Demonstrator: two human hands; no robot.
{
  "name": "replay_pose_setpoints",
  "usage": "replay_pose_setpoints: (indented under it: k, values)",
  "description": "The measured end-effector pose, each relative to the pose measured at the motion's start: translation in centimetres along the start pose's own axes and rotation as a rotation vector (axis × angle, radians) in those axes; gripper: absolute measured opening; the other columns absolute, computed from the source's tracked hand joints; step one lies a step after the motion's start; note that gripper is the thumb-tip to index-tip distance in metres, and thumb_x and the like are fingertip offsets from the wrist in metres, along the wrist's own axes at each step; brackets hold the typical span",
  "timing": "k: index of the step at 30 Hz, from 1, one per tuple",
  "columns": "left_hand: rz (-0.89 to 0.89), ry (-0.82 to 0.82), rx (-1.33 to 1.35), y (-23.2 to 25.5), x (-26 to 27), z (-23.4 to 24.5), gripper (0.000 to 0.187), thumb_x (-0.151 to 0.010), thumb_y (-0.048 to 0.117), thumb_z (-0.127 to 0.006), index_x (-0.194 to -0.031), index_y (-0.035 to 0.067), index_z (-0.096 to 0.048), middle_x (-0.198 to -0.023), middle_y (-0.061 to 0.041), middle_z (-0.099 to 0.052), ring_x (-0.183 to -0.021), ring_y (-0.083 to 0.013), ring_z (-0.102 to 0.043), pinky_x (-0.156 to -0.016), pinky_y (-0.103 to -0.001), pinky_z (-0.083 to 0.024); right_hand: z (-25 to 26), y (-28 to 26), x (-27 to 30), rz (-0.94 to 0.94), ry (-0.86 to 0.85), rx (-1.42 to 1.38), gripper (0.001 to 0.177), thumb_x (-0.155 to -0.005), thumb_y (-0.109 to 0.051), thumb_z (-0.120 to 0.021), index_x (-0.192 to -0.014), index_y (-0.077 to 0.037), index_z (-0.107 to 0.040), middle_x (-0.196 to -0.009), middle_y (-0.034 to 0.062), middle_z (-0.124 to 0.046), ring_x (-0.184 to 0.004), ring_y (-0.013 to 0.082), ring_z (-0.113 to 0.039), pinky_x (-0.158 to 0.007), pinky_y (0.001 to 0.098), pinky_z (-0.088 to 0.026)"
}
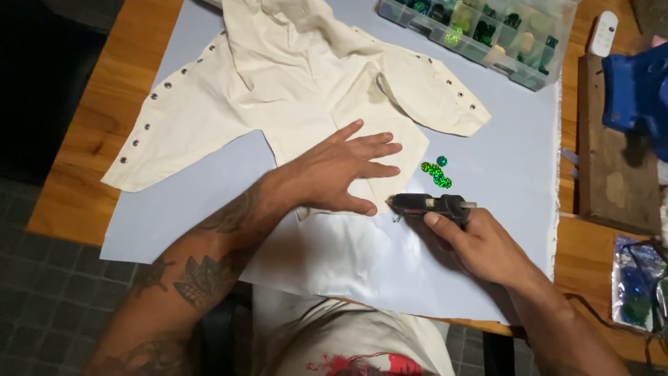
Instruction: Applying green sequins to a white garment using a hot glue gun
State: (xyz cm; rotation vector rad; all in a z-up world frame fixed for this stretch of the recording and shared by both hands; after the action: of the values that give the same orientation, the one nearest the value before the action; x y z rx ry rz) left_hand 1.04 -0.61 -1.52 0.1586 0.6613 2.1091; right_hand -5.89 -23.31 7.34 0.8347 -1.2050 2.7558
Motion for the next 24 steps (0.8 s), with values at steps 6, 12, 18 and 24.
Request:
replay_pose_setpoints:
  k: [6, 12, 18, 24]
  values:
    - [0.010, -0.009, -0.021, 0.1, 0.0, 0.1, 0.073, -0.081, 0.057, -0.077, -0.143, 0.024, -0.058, -0.162, -0.003, -0.041, -0.154, -0.0199, -0.027, -0.129, -0.051, -0.003, -0.1, 2.5, -0.5, -0.014, -0.016, 0.082, 0.052, -0.098, -0.036, -0.064, -0.058, -0.003, -0.066, -0.050, 0.0144, -0.058, -0.052, 0.0277, -0.053, -0.057, 0.0394, -0.048]
    - [-0.004, 0.014, -0.024, -0.2, 0.1, -0.3, 0.073, -0.081, 0.059, -0.077, -0.143, 0.023, -0.059, -0.162, -0.003, -0.042, -0.154, -0.0196, -0.028, -0.129, -0.051, -0.004, -0.5, 1.5, 0.2, 0.033, -0.012, 0.089, 0.052, -0.097, -0.036, -0.065, -0.056, -0.003, -0.065, -0.048, 0.0148, -0.058, -0.052, 0.0279, -0.054, -0.056, 0.0397, -0.048]
    - [0.003, 0.004, -0.015, -0.3, 0.0, -0.4, 0.075, -0.080, 0.059, -0.078, -0.143, 0.024, -0.058, -0.162, -0.002, -0.041, -0.155, -0.0193, -0.027, -0.129, -0.051, -0.003, -0.4, 2.1, 0.1, 0.015, -0.005, 0.097, 0.054, -0.098, -0.037, -0.064, -0.056, -0.003, -0.063, -0.049, 0.0155, -0.059, -0.054, 0.0286, -0.057, -0.059, 0.0400, -0.050]
    - [0.010, 0.003, -0.007, -0.1, 0.0, -0.1, 0.075, -0.080, 0.058, -0.078, -0.143, 0.024, -0.058, -0.162, -0.002, -0.041, -0.155, -0.0189, -0.026, -0.129, -0.050, -0.002, -0.4, 2.1, 0.2, 0.006, -0.007, 0.100, 0.054, -0.098, -0.038, -0.063, -0.056, -0.004, -0.065, -0.047, 0.0145, -0.059, -0.053, 0.0276, -0.057, -0.058, 0.0393, -0.050]
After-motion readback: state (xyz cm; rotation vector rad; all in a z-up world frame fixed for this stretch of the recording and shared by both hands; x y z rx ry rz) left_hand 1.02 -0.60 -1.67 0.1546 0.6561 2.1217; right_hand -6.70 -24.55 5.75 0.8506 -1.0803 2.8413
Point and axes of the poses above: each hand's wrist, its own x-axis away from the middle knuckle, its own z-axis out of the back of the hand, y = z × x, the point moved 2 cm from there along -x, towards the middle knuckle
